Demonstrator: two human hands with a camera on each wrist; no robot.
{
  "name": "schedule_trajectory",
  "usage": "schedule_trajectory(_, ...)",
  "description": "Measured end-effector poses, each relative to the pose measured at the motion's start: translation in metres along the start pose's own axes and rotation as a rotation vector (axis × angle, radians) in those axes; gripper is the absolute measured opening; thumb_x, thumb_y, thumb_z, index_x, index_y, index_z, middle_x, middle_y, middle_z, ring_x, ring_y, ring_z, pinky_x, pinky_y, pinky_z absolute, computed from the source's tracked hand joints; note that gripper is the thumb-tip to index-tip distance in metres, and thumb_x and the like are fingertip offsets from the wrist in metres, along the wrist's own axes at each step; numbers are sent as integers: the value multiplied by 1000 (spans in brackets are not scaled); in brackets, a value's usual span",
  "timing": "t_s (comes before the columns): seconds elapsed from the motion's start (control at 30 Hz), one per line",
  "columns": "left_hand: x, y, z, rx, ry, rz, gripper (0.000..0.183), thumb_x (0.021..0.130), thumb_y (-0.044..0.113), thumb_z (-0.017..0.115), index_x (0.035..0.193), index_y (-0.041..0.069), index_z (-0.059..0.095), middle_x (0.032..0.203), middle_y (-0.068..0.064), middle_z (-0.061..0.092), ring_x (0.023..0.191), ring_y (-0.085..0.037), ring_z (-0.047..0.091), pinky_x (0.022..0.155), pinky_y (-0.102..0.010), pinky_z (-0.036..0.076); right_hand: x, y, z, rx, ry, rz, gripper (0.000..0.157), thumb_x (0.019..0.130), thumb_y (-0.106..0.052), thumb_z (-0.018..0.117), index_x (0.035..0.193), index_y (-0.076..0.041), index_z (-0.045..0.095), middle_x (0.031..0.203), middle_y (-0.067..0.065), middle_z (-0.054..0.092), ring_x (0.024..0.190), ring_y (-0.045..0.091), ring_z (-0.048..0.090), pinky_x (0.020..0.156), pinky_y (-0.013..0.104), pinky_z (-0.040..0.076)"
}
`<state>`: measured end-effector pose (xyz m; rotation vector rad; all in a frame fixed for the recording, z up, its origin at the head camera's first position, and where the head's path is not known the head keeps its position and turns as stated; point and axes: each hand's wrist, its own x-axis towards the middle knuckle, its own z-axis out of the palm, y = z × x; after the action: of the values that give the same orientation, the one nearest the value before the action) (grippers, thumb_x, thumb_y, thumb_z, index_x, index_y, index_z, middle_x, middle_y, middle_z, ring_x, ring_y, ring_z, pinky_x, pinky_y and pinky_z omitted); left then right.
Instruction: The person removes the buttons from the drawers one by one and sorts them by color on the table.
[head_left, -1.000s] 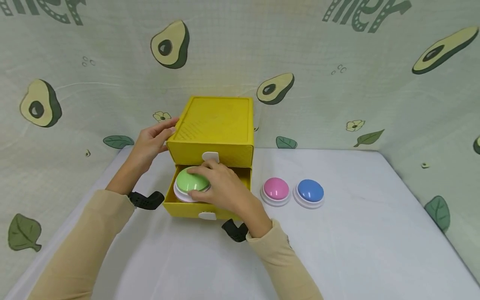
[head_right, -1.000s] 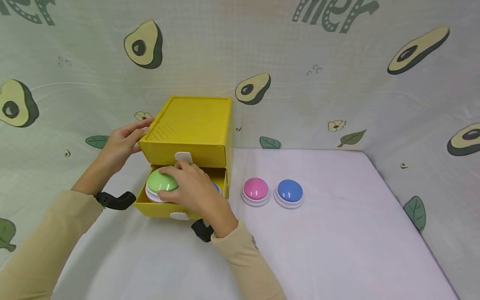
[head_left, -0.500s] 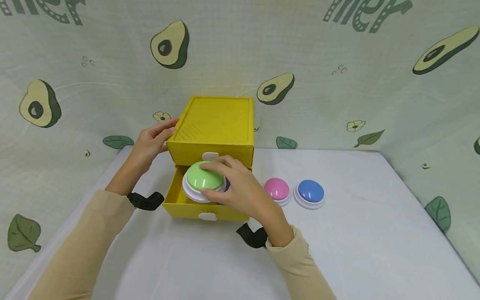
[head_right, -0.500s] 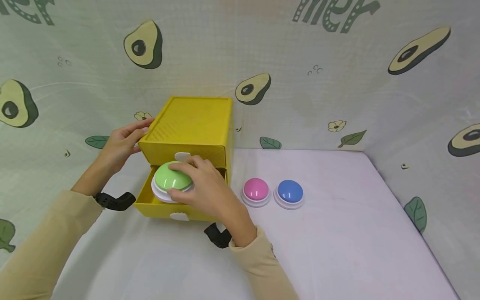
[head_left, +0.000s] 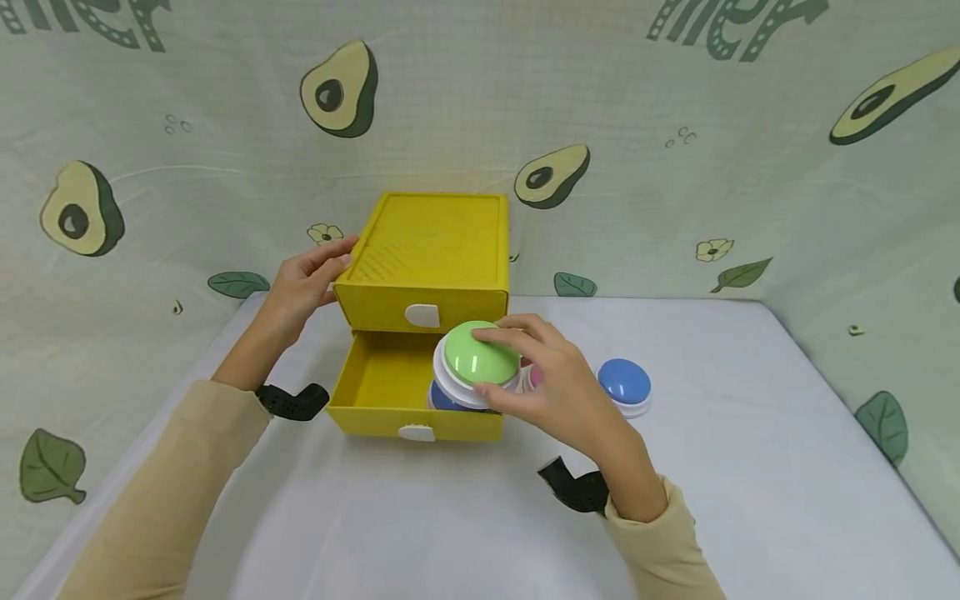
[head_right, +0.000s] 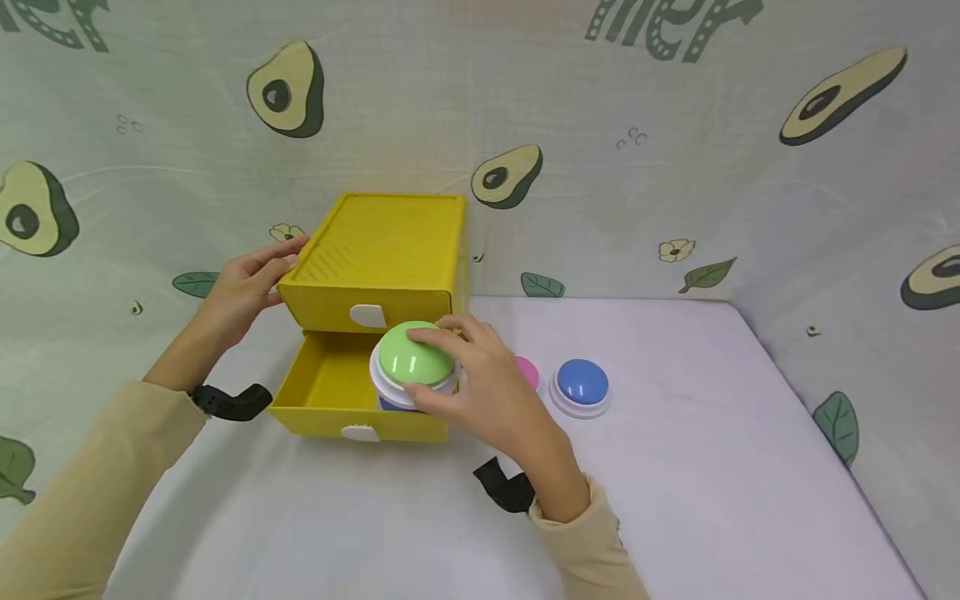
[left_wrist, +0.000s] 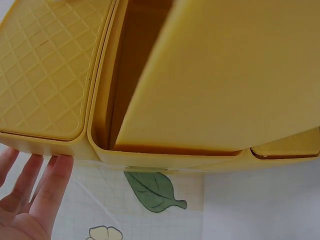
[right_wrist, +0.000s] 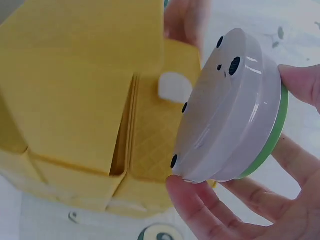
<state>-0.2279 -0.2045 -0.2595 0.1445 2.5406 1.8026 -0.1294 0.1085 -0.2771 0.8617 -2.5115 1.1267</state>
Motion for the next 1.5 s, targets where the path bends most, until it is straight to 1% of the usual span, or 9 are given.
schedule_trajectory(0.1,0,0,-1,5,8,-6,55,94,46,47,144,25,37,152,1,29,128,-19,43,104,-45,40,-7,9,-8,-13,22,8,47,76,-24,76,121,-21,62,123,-2,53,105,14,55,87,31,53)
schedule_trajectory(0.33,1,0,1,-1,5,-1,55,94,45,48,143,25,38,152,1,30,129,-20,42,105,-46,39,-26,38,-28,-85,111,15,48,75,-18,77,120,-19,62,119,-1,56,95,12,56,74,26,53)
schedule_trajectory(0.5,1,-1,1,6,10,-5,54,94,45,47,143,25,37,152,1,30,129,-21,42,105,-46,39,-37,58,-42,-143,154,35,49,73,-14,79,120,-16,62,117,2,56,98,15,57,75,12,49)
schedule_trajectory(0.7,1,-3,0,2,11,-2,54,94,45,47,143,26,37,152,1,30,128,-20,43,105,-46,39,-51,77,-56,-167,185,87,51,72,-12,79,120,-12,62,118,6,56,100,17,55,76,1,43)
schedule_trajectory(0.83,1,-3,0,-3,7,1,54,94,45,48,143,25,37,152,1,30,126,-19,44,105,-45,40,-60,89,-63,-195,205,137,50,73,-13,79,120,-12,62,118,6,56,102,5,51,75,2,43)
schedule_trajectory(0.9,1,-3,0,-2,5,2,54,94,45,48,143,25,38,152,1,30,126,-18,44,105,-45,40,-64,96,-67,-207,213,170,50,74,-14,79,121,-12,62,118,6,56,102,4,51,75,1,42)
schedule_trajectory(1.07,0,-2,-1,7,7,-4,54,94,46,47,144,26,37,152,1,29,127,-20,44,105,-46,39,-71,112,-74,-235,218,219,50,74,-18,78,121,-10,62,118,10,56,101,14,52,75,-4,38)
schedule_trajectory(1.27,2,-2,0,17,13,-7,54,94,46,46,144,25,37,152,0,30,127,-21,44,104,-46,40,-78,129,-81,-250,232,276,50,75,-20,78,121,-10,62,115,12,56,95,-15,41,73,-4,38)
schedule_trajectory(1.5,2,-2,1,18,20,-6,54,94,45,47,143,25,37,151,1,31,127,-21,44,105,-46,40,-87,149,-90,-251,217,339,51,77,-24,76,123,-8,60,118,12,55,94,-21,36,73,-5,37)
